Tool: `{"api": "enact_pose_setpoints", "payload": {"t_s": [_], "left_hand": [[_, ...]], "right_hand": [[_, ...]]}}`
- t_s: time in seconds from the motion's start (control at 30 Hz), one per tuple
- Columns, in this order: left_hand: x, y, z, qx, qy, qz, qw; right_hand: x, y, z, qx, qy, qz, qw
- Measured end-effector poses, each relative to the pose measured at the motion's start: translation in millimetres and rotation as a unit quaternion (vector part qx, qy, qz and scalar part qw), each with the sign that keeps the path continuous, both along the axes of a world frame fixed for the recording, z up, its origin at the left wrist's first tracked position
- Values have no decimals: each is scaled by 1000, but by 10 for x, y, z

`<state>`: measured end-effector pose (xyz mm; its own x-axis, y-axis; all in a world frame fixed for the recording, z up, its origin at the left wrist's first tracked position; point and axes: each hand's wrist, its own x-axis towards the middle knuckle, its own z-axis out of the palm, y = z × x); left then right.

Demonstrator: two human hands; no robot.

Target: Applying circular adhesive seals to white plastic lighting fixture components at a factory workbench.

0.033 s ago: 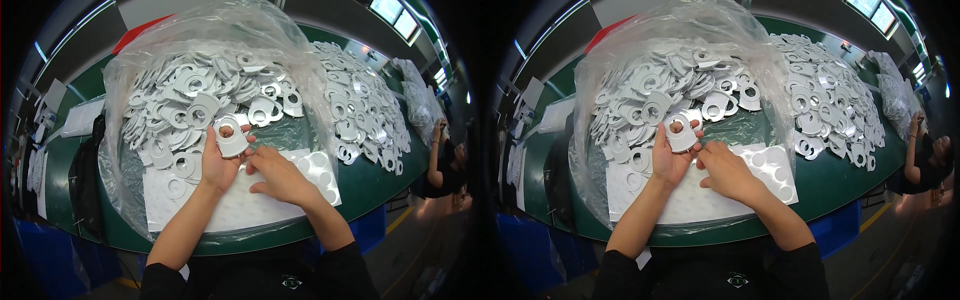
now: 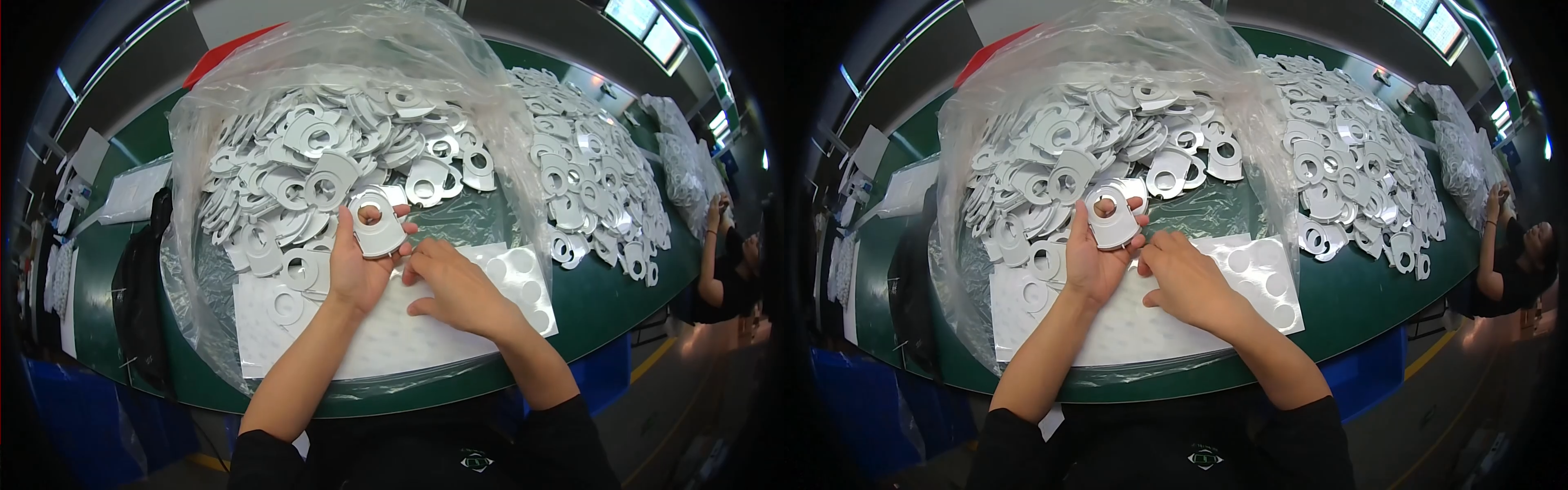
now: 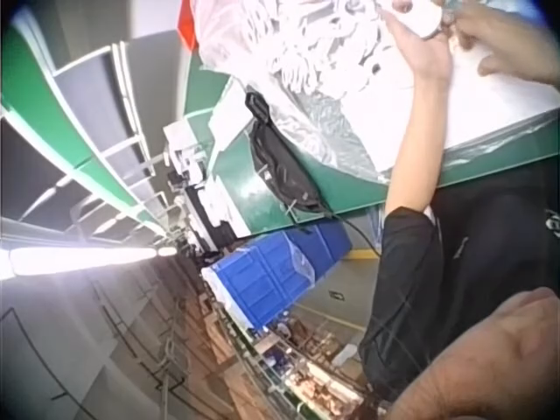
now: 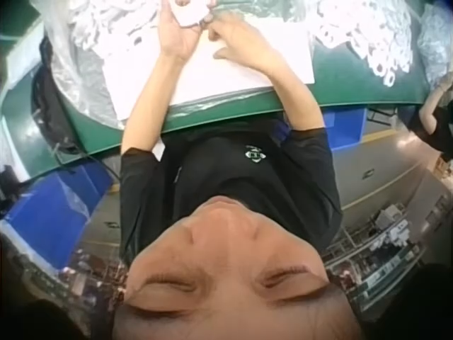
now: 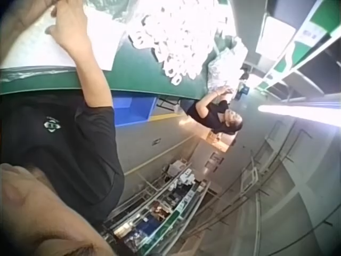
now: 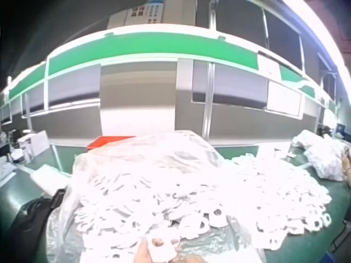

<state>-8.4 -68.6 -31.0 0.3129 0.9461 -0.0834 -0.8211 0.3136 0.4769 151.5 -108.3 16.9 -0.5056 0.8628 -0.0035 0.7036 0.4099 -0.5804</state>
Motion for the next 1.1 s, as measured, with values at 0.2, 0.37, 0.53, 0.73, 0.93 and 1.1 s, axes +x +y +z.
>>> {"api": "enact_pose_setpoints", "payload": {"t_s": [0.2,0.37,0.53,0.73,0.93,1.1], "left_hand": [[43,24,-37,2,44,7,999],[40,-6,52,-7,79,9,997],[105,-117,212,-9,147,-49,988],[113,-169,150,14,166,-141,976],[126,-161,175,7,181,-127,975],[132,-162,161,0,169,-118,979]], "right_hand": [[16,-86,87,65,36,46,996],[112,-79,425,-164,334,176,911],[106,65,202,-91,548,-95,826],[-13,155,32,-138,542,-160,813],[-13,191,-71,-103,499,-160,845],[-17,194,-90,-97,490,-164,850]]}}
